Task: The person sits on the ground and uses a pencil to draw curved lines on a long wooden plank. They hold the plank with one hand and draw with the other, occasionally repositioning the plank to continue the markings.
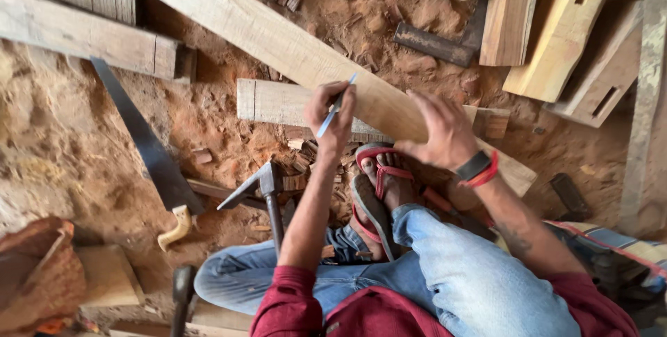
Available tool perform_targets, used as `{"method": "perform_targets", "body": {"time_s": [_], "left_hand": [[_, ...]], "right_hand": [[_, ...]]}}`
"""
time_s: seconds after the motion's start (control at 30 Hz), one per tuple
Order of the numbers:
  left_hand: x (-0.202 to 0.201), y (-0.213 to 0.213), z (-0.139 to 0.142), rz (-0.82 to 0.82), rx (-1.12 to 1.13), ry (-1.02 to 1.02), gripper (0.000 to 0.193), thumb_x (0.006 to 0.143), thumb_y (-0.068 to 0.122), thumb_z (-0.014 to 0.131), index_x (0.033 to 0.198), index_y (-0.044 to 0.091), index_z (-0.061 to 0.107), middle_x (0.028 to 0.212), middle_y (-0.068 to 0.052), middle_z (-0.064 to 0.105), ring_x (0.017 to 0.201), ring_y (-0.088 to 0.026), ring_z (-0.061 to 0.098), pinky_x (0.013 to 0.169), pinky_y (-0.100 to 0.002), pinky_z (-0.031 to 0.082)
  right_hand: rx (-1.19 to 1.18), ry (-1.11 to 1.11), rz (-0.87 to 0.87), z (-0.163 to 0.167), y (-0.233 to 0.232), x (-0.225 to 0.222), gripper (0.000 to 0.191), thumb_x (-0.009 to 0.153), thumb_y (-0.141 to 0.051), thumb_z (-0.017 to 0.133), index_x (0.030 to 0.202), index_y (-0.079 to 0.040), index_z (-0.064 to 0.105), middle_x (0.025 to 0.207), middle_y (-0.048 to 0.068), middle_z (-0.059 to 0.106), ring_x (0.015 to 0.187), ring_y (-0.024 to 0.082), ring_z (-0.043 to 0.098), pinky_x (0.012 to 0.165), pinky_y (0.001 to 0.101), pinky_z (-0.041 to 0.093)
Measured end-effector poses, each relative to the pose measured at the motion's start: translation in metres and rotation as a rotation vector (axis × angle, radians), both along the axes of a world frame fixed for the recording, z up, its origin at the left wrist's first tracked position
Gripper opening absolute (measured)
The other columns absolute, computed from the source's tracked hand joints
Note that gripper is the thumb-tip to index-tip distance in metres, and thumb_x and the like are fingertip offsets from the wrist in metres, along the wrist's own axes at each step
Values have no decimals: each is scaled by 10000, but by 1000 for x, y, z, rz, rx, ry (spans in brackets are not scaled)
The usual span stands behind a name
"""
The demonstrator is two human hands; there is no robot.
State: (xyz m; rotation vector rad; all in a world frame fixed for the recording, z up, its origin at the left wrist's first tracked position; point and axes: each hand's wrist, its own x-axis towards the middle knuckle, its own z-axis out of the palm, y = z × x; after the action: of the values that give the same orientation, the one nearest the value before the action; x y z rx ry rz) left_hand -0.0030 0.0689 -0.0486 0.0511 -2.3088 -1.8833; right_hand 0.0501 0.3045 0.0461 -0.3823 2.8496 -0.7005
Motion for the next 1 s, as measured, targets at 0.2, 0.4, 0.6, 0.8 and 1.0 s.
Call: {"method": "perform_targets", "body": {"time_s": [0.2, 0.4, 0.6, 0.8, 1.0], "left_hand": [[37, 33, 14, 589, 515, -79, 131, 910, 25, 765, 1020, -10, 703, 1073, -214, 731, 795, -185, 723, 643, -297, 636], [38, 44, 42, 621, 1081, -69, 57, 948, -5, 701, 996, 12, 675, 1161, -283, 727, 1003, -283, 713, 951, -360, 597], [95, 42, 82, 240, 1102, -180, 134, 908, 87, 741, 868, 24, 629, 1039, -176, 736, 1143, -353, 700, 934, -446, 562], [160, 76, 118, -183, 1129, -405, 60, 855, -1, 727, 883, -20, 677, 1019, -154, 740, 1207, -359, 682, 1082, -498, 525], [147, 102, 121, -484, 1108, -335, 58, 936, 30, 719, 935, -7, 674, 1036, -167, 744, 1202, -314, 713, 1218, -479, 474]], "right_hand": [[-397, -478, 69, -33, -20, -96, 967, 849, -804, 568, 1455, -52, 530, 1393, 201, 635, 1251, 307, 630, 1027, 459, 513], [-336, -564, -140, -53, -98, -167, 670, 1100, -645, 475, 989, -13, 671, 810, 135, 590, 726, 239, 568, 747, 478, 417], [-399, -326, -20, -45, -27, -94, 461, 1055, -417, 535, 1139, 23, 645, 1050, 209, 672, 984, 311, 646, 864, 416, 496], [-513, -504, -307, -24, 100, 40, 435, 1066, -386, 514, 1231, -11, 662, 1014, 16, 613, 913, 148, 529, 795, 326, 430], [-599, -326, -586, -13, 161, 82, 458, 1176, -413, 489, 863, -83, 543, 803, -78, 408, 759, 49, 349, 677, 263, 315]]}}
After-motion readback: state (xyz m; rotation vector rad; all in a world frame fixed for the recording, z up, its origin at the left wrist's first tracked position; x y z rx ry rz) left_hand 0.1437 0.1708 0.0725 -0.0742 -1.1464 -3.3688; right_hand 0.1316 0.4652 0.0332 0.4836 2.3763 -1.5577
